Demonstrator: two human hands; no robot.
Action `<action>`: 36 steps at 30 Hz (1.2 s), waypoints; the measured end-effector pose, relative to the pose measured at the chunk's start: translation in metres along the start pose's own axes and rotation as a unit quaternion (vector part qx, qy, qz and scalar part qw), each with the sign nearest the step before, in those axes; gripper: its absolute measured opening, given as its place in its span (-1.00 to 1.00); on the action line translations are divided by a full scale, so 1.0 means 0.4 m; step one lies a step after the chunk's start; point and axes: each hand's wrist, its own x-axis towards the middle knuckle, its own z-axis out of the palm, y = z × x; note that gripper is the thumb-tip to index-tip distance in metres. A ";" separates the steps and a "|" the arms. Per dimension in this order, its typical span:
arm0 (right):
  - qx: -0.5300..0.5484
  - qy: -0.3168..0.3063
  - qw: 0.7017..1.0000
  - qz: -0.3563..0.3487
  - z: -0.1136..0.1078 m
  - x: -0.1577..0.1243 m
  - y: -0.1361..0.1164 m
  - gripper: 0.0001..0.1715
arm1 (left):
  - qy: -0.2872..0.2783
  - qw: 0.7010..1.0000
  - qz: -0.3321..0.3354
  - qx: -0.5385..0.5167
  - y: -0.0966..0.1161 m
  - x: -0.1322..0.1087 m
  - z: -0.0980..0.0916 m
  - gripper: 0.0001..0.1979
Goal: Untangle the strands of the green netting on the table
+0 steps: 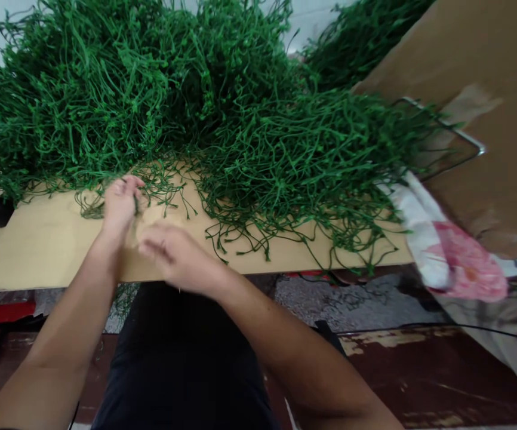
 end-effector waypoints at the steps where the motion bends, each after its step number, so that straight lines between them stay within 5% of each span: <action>1: 0.008 -0.034 0.998 -0.045 0.001 -0.008 -0.024 -0.77 | 0.047 0.999 -0.009 -0.012 0.000 0.011 -0.018 -0.74; 4: -0.003 -0.056 0.993 -0.104 -0.013 -0.021 -0.066 -0.78 | 0.066 0.992 -0.073 -0.080 0.012 0.021 -0.068 -0.74; 7: -0.083 0.102 0.991 0.015 -0.074 -0.021 -0.034 -0.81 | -0.039 0.986 -0.103 -0.125 0.033 -0.005 -0.080 -0.76; 10: -0.178 0.287 0.932 0.130 -0.169 -0.026 0.023 -0.83 | -0.107 0.976 -0.103 -0.156 0.050 -0.027 -0.065 -0.76; 12: -0.220 0.351 0.893 0.175 -0.227 -0.037 0.046 -0.81 | -0.123 0.972 -0.109 -0.168 0.057 -0.030 -0.059 -0.77; 18: -0.259 0.351 0.867 0.240 -0.302 -0.071 0.070 -0.75 | -0.146 0.971 -0.114 -0.154 0.062 -0.030 -0.064 -0.76; 23: -0.423 0.409 0.789 0.178 -0.285 -0.062 0.087 -0.70 | -0.166 0.969 -0.106 -0.148 0.057 -0.034 -0.067 -0.77; 25: -0.436 0.380 0.802 0.150 -0.242 -0.042 0.086 -0.71 | -0.168 0.969 -0.102 -0.147 0.058 -0.034 -0.066 -0.75; 29: -0.364 0.159 0.896 0.200 -0.116 0.025 0.098 -0.68 | -0.169 0.971 -0.100 -0.138 0.064 -0.037 -0.066 -0.73; 32: -0.357 0.036 0.885 0.296 -0.053 0.077 0.120 -0.56 | -0.167 0.972 -0.105 -0.128 0.066 -0.040 -0.067 -0.72; 36: -0.360 -0.008 0.880 0.309 -0.042 0.113 0.138 -0.73 | -0.119 0.985 -0.096 -0.083 0.063 -0.038 -0.077 -0.74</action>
